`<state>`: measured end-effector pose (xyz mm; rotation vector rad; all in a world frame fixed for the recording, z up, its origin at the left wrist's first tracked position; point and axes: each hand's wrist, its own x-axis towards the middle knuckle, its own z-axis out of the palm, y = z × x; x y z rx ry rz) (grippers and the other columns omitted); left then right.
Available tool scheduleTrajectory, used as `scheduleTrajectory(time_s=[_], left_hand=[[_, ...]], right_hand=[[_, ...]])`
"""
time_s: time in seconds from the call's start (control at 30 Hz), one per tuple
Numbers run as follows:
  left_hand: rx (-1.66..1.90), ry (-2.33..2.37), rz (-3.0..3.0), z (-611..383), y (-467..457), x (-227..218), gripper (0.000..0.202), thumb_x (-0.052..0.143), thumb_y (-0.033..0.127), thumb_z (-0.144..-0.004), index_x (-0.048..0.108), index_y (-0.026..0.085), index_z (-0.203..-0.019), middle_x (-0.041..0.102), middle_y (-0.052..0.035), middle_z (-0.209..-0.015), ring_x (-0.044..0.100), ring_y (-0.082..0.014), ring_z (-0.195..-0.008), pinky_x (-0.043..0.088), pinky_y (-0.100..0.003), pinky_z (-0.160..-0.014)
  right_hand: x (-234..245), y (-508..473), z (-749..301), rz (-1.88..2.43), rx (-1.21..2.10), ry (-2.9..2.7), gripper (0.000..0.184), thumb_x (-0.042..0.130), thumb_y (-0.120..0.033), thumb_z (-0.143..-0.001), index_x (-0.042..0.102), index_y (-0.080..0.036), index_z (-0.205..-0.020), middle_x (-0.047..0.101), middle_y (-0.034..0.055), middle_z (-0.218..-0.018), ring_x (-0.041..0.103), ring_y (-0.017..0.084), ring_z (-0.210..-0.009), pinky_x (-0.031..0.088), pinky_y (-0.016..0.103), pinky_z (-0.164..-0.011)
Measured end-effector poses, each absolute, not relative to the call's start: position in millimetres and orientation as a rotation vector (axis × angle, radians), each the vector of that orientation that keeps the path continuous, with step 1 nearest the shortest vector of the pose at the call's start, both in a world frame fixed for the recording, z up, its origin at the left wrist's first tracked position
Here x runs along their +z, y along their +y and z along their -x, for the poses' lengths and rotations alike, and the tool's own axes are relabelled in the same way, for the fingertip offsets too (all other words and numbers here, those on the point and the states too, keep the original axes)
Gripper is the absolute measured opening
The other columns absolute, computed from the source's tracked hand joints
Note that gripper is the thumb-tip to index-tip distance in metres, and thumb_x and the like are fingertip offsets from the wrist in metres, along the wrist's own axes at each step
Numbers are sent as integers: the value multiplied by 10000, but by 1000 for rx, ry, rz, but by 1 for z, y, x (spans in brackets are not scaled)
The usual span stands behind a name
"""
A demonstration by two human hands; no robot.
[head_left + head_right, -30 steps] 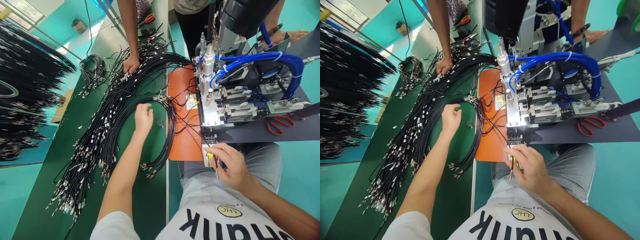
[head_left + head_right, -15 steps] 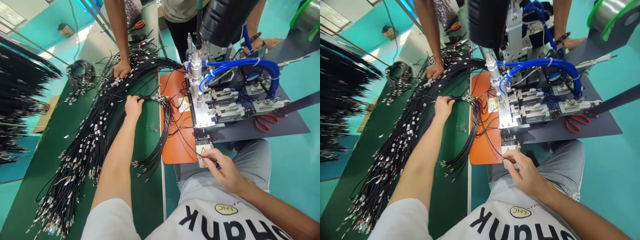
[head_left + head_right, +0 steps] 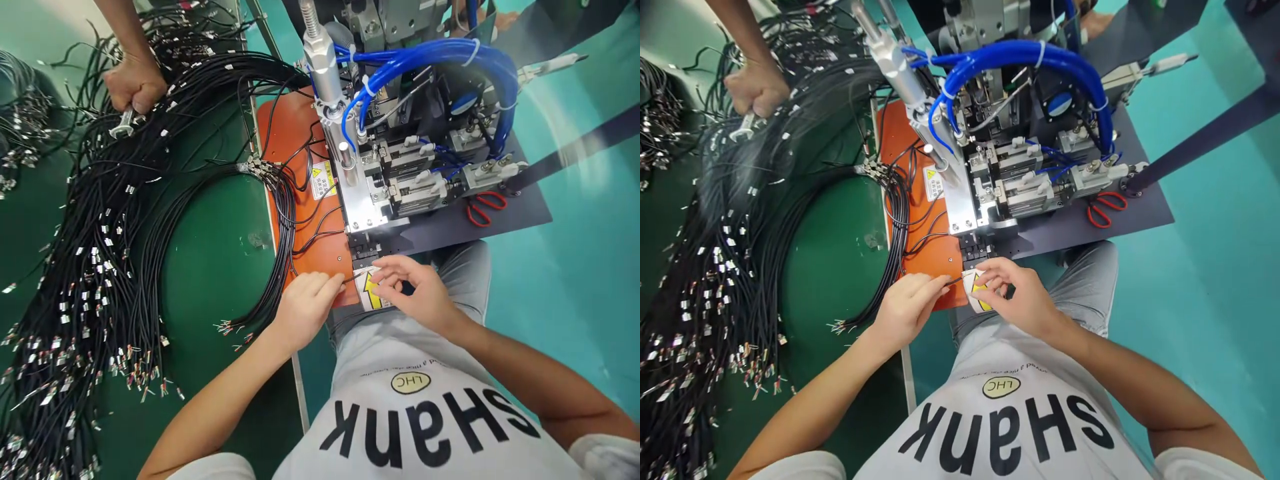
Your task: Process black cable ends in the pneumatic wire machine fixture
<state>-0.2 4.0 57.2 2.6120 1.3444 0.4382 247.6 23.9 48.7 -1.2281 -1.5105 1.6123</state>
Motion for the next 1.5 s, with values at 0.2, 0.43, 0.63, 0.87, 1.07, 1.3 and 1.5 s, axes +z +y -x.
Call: scheduleTrajectory(time_s=[0.2,0.43,0.63,0.87,1.07,1.3,1.5], left_hand=[[373,1393,-2625,-19,6,68,172,507,231,-972,600,155,-1096,617,-51,-766,558,-179,-701,385,-325,-629],[582,1302,-1545,-47,23,73,175,517,343,-986,617,210,-1043,657,-3,-806,615,-123,-683,537,-250,-633],[686,1310,-1259,-48,26,70,221,598,384,-939,719,208,-999,657,0,-712,616,-117,-628,548,-211,-544],[726,1263,-1266,-48,27,73,238,586,376,-946,732,193,-986,656,-9,-694,630,-127,-642,584,-238,-588],[800,1354,-1378,-53,26,70,163,661,337,-904,725,188,-928,713,-8,-755,665,-119,-656,559,-215,-593],[864,1511,-1519,-59,22,59,128,660,311,-905,704,192,-927,721,19,-761,620,-80,-594,509,-195,-572],[936,1490,-1461,-62,21,53,132,677,305,-894,708,181,-926,743,3,-824,666,-95,-676,552,-201,-638]], right_hand=[[58,34,-235,1293,1298,-1627,96,665,-291,-897,733,-229,-923,723,11,-779,625,140,-675,475,282,-608],[52,46,-247,1244,1458,-1451,146,687,-348,-877,749,-219,-905,699,45,-897,611,149,-718,495,276,-582],[48,58,-254,1213,1847,-1172,231,731,-422,-836,722,-195,-878,668,2,-759,529,97,-576,480,249,-552],[52,70,-247,1176,1914,-1221,239,749,-416,-812,705,-180,-810,621,-23,-666,434,66,-507,346,212,-458],[62,64,-248,1240,1710,-1383,195,721,-382,-842,720,-191,-805,653,3,-735,495,95,-561,388,244,-494],[46,35,-242,1237,833,-1901,111,639,-278,-914,750,-273,-924,743,35,-897,630,156,-705,482,328,-668],[39,40,-250,1163,897,-1887,74,681,-267,-885,745,-256,-921,735,29,-910,637,151,-730,475,315,-671]])
